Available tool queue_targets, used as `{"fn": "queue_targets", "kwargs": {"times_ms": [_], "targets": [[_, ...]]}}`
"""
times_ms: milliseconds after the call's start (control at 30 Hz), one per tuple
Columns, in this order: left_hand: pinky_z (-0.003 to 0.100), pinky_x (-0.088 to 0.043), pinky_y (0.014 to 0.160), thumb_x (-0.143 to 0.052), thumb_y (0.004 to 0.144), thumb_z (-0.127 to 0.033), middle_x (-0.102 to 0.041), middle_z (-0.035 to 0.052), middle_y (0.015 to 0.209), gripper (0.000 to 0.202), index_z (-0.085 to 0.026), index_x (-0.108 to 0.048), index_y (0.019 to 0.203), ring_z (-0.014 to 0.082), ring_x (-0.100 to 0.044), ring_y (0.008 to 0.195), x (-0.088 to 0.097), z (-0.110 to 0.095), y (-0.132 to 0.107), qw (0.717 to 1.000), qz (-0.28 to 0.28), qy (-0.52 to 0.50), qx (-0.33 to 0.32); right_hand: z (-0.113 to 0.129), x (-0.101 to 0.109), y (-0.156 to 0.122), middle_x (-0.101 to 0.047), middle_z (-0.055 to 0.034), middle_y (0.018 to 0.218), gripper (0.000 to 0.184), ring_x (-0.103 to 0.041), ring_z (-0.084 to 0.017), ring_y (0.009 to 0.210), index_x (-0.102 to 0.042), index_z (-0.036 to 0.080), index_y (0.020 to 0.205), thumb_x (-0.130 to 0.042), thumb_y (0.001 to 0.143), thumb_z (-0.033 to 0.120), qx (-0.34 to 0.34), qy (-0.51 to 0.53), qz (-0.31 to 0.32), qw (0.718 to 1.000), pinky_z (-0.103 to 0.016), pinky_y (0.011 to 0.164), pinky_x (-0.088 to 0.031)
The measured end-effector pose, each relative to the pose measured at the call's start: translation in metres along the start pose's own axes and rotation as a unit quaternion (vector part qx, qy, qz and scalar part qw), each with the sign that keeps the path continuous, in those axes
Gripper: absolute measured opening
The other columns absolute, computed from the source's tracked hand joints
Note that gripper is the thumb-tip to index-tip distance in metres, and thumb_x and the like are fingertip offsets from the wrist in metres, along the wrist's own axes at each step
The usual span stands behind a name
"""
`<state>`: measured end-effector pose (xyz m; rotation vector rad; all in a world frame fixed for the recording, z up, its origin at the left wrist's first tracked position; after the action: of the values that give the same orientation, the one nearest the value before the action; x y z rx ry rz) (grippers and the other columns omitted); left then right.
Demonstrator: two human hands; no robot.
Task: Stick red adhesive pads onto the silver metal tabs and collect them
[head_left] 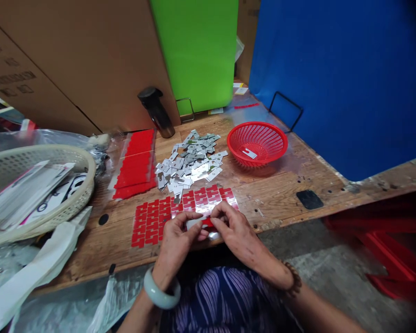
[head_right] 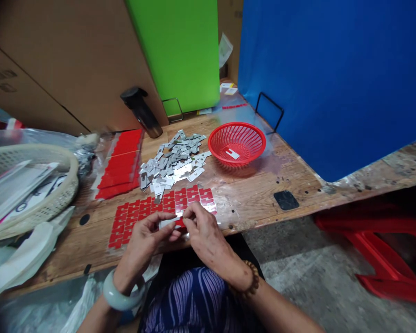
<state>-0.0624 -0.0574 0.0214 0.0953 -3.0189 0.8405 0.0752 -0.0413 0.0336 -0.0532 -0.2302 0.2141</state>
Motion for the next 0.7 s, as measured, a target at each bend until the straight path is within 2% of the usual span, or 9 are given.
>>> {"fn": "queue_targets", "kwargs": {"times_ms": [233,500,700], "targets": [[0.02,-0.052,0.055,-0.076,0.061,-0.027,-0.07,0.0046,0.058,0.042,-0.011,-0.057,0.095,0.0116,-0.064,0.051,0.0027,0.0049,0.0006,0.998,0.035,-0.033,0.043,-0.0012,-0.0007,-0.0005,-0.05,0.0038,0.07,0.012,-0.048,-0.011,0.067,-0.048,0.019,0.078,-0.043,0.08,0.008,0.02,-0.031,0.01,0.999,-0.024,0.062,-0.036],[0.022,-0.053,0.057,-0.076,0.062,-0.028,-0.07,0.0054,0.06,0.042,-0.011,-0.057,0.095,0.0112,-0.064,0.052,0.0018,0.0069,0.0009,0.997,0.042,-0.034,0.047,-0.0026,-0.004,-0.0009,-0.052,0.0012,0.074,0.014,-0.05,-0.013,0.07,-0.048,0.019,0.079,-0.041,0.081,0.007,0.03,-0.07,-0.014,0.997,-0.026,0.065,-0.038],[0.023,-0.052,0.057,-0.076,0.061,-0.029,-0.07,0.0057,0.06,0.043,-0.011,-0.058,0.095,0.0117,-0.064,0.052,0.0027,0.0066,-0.0011,0.998,0.025,-0.029,0.05,0.0015,-0.0069,-0.0058,-0.053,-0.001,0.081,0.013,-0.051,-0.015,0.077,-0.045,0.019,0.083,-0.04,0.084,0.008,0.062,-0.115,-0.03,0.991,-0.027,0.068,-0.039]]}}
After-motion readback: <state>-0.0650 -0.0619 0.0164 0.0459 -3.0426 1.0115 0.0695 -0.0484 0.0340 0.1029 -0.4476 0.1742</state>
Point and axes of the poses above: each hand's wrist, its own y-axis towards the middle knuckle, its own x-axis out of the back of the hand, z = x × y, the point moved 6 cm from there along y, towards the middle knuckle
